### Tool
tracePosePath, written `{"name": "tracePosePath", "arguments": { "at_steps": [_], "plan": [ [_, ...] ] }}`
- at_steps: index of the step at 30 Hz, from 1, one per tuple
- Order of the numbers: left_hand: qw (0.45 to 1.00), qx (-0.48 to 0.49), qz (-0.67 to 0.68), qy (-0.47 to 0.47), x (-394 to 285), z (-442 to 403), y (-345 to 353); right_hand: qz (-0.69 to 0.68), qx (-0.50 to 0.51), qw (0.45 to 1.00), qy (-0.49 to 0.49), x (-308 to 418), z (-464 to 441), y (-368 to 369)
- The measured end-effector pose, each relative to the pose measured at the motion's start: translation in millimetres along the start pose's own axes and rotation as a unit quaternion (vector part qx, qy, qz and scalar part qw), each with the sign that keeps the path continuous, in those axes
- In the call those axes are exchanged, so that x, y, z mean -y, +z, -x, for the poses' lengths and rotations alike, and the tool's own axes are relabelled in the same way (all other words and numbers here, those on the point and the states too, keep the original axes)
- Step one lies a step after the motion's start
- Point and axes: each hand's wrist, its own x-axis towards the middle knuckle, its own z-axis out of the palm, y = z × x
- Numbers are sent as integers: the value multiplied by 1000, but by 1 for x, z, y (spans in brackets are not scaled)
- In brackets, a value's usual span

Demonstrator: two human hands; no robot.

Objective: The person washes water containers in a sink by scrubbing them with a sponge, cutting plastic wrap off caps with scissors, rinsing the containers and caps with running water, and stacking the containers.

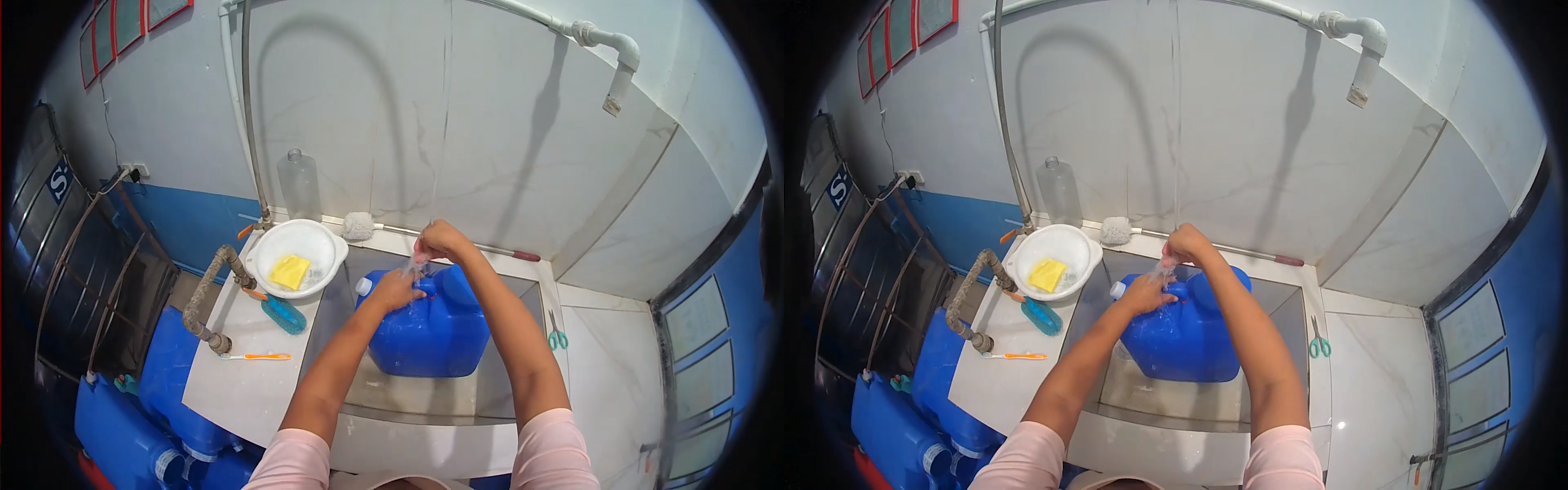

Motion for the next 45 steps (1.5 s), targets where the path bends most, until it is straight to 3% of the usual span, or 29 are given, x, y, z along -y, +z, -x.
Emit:
{"name": "tracePosePath", "arguments": {
  "at_steps": [2, 3, 6, 8, 11, 14, 18, 21, 23, 26, 28, 29, 30, 32, 34, 36, 38, 40, 42, 45],
  "plan": [
    [993, 111, 28, -11, -20, 4, -22, -62, -32, 997, 12, -5, -2, 3],
    [993, 117, 30, -9, -21, 6, -18, -66, -35, 997, 16, -7, -2, 3],
    [992, 95, 55, 56, -21, 8, -8, -121, -41, 991, 23, -14, -2, 2],
    [989, 83, -14, 121, -24, 8, -12, -37, -69, 997, 10, -9, -3, 7],
    [986, -10, -137, 95, -30, 1, -1, -55, -30, 998, 28, 1, -2, 9],
    [990, -63, -120, 29, -17, -1, 19, -89, -39, 994, 41, 1, -6, 4],
    [983, -74, -157, 60, 4, 9, 11, -13, -53, 998, 15, 10, 5, 5],
    [988, 1, -142, 65, 23, 16, -3, -19, -60, 998, 16, 7, 0, 2],
    [995, 60, -78, 15, 22, 26, -18, -15, -71, 997, 21, 3, -6, 4],
    [997, 59, 9, 40, 5, 48, -23, -51, -109, 993, -6, -8, -12, 3],
    [994, 103, 27, 9, -17, 56, -24, 12, -109, 989, -103, -22, -6, 1],
    [992, 117, 35, -26, -30, 61, -24, 195, -82, 972, -106, -27, 3, -4],
    [989, 129, 42, -63, -43, 66, -26, 373, -53, 920, -108, -34, 16, -9],
    [987, 125, 47, -84, -55, 75, -25, 512, 14, 850, -124, -68, 60, -7],
    [986, 138, -9, -90, -66, 79, -22, 585, -55, 778, -223, -101, 103, -5],
    [988, 106, -31, -108, -90, 80, -14, 571, -176, 783, -169, -121, 124, 8],
    [987, 71, -51, -135, -116, 83, -8, 513, -301, 803, -33, -125, 145, 26],
    [990, 57, -77, -108, -136, 93, -6, 546, -368, 752, 14, -159, 142, 5],
    [991, 11, -81, -105, -136, 110, -4, 402, -275, 865, 116, -140, 189, -10],
    [988, 6, -101, -118, -153, 135, -24, 418, -165, 885, 122, -144, 217, -40]
  ]
}}
